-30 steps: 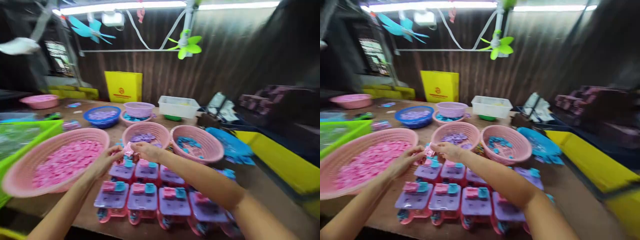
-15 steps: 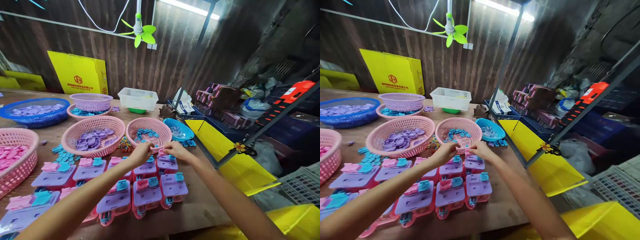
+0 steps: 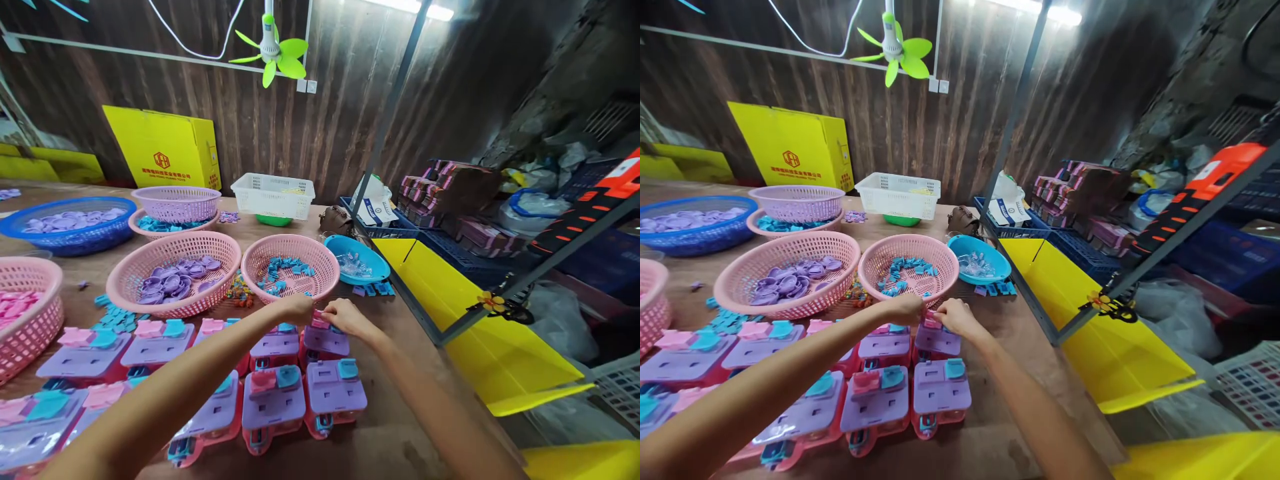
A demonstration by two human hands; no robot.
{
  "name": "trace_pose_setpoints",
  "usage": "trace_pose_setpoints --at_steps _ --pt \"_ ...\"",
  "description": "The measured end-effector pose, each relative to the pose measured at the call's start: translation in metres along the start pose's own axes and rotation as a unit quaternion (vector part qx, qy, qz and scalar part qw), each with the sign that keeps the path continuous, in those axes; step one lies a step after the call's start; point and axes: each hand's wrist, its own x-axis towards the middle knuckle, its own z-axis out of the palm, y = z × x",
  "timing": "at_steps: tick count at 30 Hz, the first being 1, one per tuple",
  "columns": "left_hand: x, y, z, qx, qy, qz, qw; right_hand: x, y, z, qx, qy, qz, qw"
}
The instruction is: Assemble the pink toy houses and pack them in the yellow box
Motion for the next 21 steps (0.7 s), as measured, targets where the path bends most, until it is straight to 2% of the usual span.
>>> trace_pose_setpoints --at_steps 4,11,15,18,20,21 --pt "0.015 -0.004 0.004 0.001 -0.032 -0.012 0.999 -0.008 -0.007 0.002 -0.031 0.013 0.026 0.999" --pt "0.039 -0.007 0.024 -0.002 -0.03 -0.036 0.999 -0.013 -0.016 0.01 -0.055 0.013 0.055 0.997" --pt "0.047 -0.002 0.025 -0.017 -0.046 -0.055 0.997 -0.011 -0.013 0.013 -0.04 0.008 0.056 0.998" --pt "0.037 0.008 0.012 -0.032 -0.046 -0.053 0.997 -0.014 -0.008 0.015 -0.026 0.012 0.031 0.999" --pt "0.019 0.012 -0.001 -0.043 -0.037 -0.045 0.997 -0.02 -0.004 0.015 -0.019 0.022 0.015 0.999" --pt "0.008 0.014 -0.007 -0.072 -0.042 -0.036 0.996 -0.023 -0.004 0.015 -0.002 0.046 0.006 0.999"
